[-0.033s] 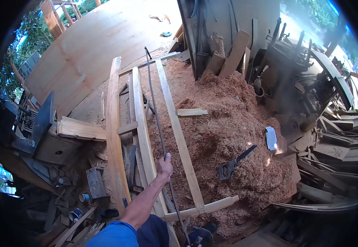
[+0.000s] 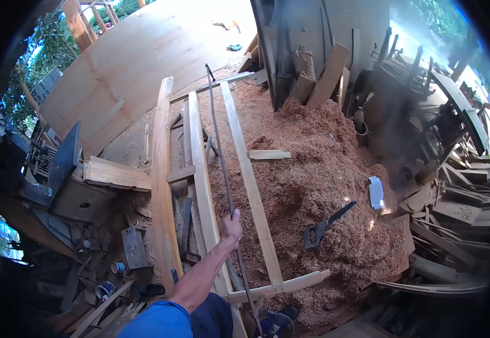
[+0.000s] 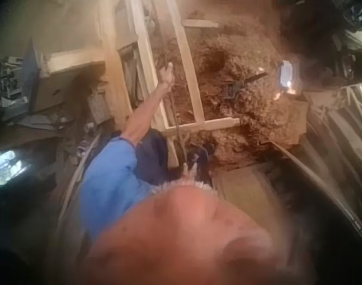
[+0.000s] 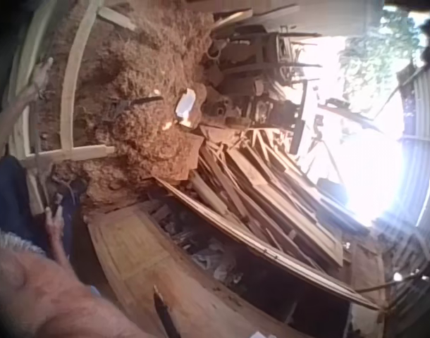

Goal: The person assembles a wooden frame by positioning wood pieces together, using a hand saw to trim a joint, and hammering nails to secure the structure.

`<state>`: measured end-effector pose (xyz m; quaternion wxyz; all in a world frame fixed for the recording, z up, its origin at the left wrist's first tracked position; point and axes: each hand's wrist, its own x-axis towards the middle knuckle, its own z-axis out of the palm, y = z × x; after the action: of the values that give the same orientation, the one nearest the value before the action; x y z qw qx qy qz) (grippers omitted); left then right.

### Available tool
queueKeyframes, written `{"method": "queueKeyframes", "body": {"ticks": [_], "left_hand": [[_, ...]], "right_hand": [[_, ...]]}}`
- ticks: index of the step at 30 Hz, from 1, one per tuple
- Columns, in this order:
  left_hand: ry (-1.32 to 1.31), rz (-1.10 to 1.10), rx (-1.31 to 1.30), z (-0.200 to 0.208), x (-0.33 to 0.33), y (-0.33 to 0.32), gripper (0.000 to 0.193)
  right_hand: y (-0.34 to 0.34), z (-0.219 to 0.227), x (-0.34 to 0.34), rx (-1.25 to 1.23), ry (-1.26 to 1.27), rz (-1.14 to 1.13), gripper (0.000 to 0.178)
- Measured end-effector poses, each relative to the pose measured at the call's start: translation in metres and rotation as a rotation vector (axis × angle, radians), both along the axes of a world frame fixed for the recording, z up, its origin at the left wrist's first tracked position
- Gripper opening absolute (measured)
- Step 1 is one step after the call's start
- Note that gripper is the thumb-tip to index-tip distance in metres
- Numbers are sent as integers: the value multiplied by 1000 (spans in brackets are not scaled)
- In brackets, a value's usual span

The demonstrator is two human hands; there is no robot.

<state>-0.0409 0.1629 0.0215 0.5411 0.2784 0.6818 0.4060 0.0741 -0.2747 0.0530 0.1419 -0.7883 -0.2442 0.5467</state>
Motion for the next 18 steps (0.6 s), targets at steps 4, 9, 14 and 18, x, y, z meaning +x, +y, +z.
{"method": "queueKeyframes", "body": {"ticks": [4,9,14,18], "left_hand": [[234,-13,13,-46,-14,-1,53],[407,-91,63,-11,20,-23,55],[420,-103,145,-15,43,-3,59],[449,-123,195,-12,24,17,60]], "right_hand": [[-25,-7,-5,-80,-61,-23,79],[-42,-27,7,131,9,-155,76],[-41,-21,24,192,35,-260,76],[-21,-33,11,158,-1,-161,78]]}}
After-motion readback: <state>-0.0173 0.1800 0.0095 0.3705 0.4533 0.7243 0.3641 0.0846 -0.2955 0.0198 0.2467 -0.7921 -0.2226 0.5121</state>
